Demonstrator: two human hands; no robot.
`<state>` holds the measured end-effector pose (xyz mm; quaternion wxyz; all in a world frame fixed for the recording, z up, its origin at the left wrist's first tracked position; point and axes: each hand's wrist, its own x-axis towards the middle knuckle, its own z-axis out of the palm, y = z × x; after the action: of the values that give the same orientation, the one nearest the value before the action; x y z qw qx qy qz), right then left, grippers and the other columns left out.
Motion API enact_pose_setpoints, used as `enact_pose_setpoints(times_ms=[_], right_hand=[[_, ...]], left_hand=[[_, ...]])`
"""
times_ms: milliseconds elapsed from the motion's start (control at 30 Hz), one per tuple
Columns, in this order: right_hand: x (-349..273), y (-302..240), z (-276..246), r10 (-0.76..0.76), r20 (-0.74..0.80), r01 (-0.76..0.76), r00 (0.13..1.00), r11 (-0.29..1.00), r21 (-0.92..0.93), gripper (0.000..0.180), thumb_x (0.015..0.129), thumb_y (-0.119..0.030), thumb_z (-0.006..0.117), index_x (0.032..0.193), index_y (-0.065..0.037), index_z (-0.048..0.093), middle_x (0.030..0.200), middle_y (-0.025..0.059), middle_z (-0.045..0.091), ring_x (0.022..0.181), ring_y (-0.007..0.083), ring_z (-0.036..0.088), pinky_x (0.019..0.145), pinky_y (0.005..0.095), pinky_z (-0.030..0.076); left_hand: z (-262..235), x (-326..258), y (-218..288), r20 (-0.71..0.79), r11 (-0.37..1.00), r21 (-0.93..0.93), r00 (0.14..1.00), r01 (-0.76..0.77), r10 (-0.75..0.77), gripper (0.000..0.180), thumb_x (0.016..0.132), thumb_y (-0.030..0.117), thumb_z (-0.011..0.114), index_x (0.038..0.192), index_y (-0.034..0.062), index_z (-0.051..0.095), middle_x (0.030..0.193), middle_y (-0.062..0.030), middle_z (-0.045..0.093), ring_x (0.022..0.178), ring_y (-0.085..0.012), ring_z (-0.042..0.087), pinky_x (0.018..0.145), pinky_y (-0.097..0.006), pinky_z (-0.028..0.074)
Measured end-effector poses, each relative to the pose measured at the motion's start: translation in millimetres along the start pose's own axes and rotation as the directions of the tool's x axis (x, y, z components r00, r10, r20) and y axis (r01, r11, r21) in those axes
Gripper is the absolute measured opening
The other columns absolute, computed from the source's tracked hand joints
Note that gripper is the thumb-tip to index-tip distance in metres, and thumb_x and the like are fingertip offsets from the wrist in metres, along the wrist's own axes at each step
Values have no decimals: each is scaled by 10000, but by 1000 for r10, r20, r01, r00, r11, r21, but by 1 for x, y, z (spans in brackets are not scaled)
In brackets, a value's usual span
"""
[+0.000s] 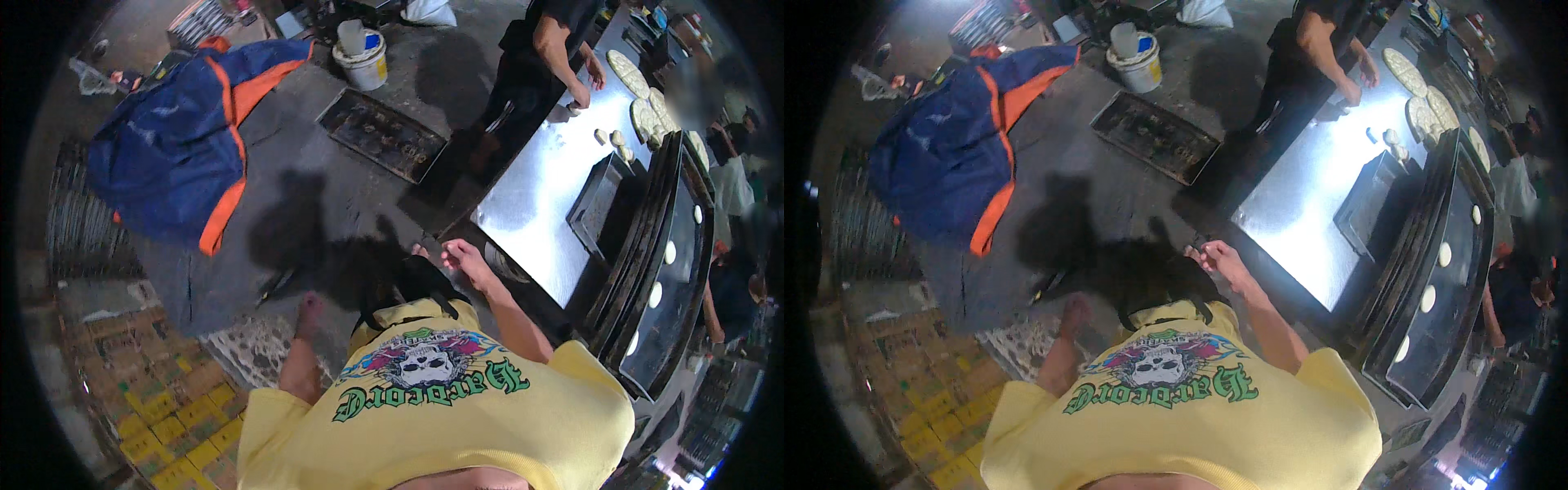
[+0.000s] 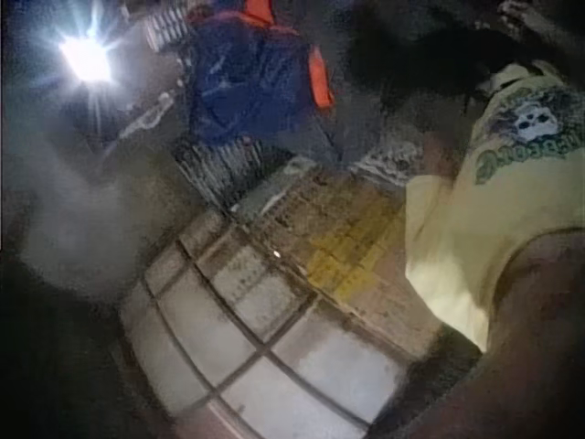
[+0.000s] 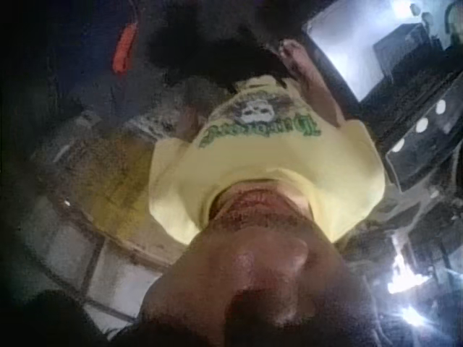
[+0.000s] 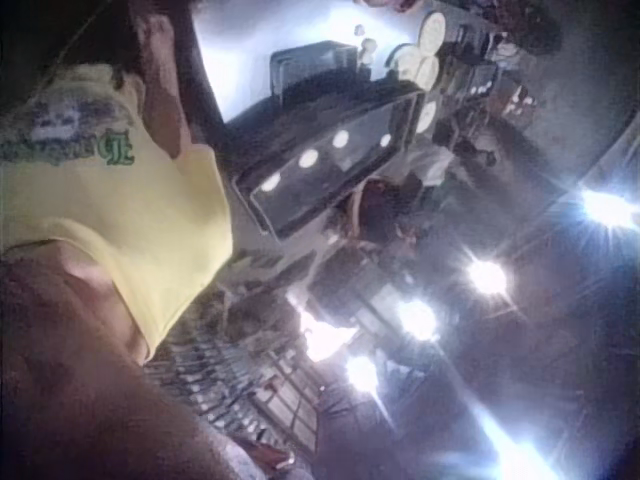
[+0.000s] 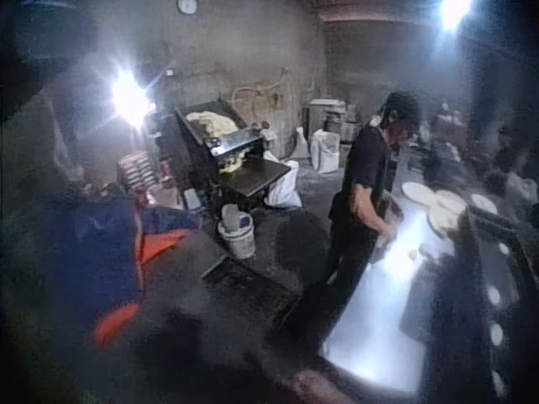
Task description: The person walks into a workshop and begins preparing dough balls. They repeatedly take a piece of dough, flatten it, place a filling inside, and roll it into a ball before placing it on a tray. The process is repeated continuously throughout the clip.
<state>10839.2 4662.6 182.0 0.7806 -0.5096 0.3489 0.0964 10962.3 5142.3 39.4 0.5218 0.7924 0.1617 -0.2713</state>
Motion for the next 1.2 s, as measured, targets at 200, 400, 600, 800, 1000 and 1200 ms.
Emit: enact_pose_setpoints(times_ms=[200, 400, 600, 800, 1000, 1200], right_hand=[[81, -67, 4, -82, -155, 101, 985, 988, 118, 212, 1023, -242, 500, 1081, -60, 592, 874, 15, 639, 747, 105, 599, 723, 262, 493], [178, -192, 34, -236, -131, 249, 963, 963, 98, 229, 1021, -259, 507, 1103, -66, 600, 896, 9, 642, 759, 94, 601, 730, 250, 491], [307, -299, 40, -259, 23, 260, 966, 963, -66, 249, 1033, -277, 483, 1083, -64, 604, 875, 5, 635, 741, 94, 594, 697, 250, 484], [403, -376, 12, -161, 23, 162, 987, 981, -107, 209, 1018, -224, 488, 1078, -61, 603, 860, 17, 631, 744, 107, 605, 698, 252, 500], [524, -459, -26, -86, -5, 86, 996, 995, -43, 233, 988, -255, 533, 1121, -71, 589, 897, 49, 643, 744, 140, 625, 682, 305, 508], [706, -500, -166, -46, -30, 42, 998, 992, -119, 416, 943, -435, 491, 1096, -66, 604, 835, 54, 626, 685, 192, 601, 605, 357, 477]], left_hand=[[28, 109, 92, 132, 996, 32, 988, -83, 78, 159, 928, 225, 516, 922, 93, 604, 792, -59, 598, 685, -174, 557, 571, -331, 433], [44, 115, 96, 306, 969, 237, 941, 75, -148, 149, 916, 216, 529, 917, 89, 607, 793, -67, 597, 700, -185, 563, 586, -340, 439], [71, 144, 120, 274, 956, 195, 924, 218, -267, 139, 905, 207, 541, 912, 86, 610, 794, -75, 596, 715, -195, 569, 601, -349, 445], [115, 170, 153, 253, 929, 127, 894, 347, -369, 130, 893, 198, 554, 906, 83, 613, 794, -84, 595, 730, -205, 575, 615, -359, 451], [190, 213, 223, 234, 913, 23, 886, 408, -401, 122, 882, 189, 567, 901, 79, 616, 795, -92, 594, 745, -215, 581, 630, -368, 457], [298, 311, 315, 282, 914, -13, 879, 405, -386, 114, 870, 180, 579, 896, 76, 619, 795, -100, 594, 759, -225, 587, 645, -378, 463]])
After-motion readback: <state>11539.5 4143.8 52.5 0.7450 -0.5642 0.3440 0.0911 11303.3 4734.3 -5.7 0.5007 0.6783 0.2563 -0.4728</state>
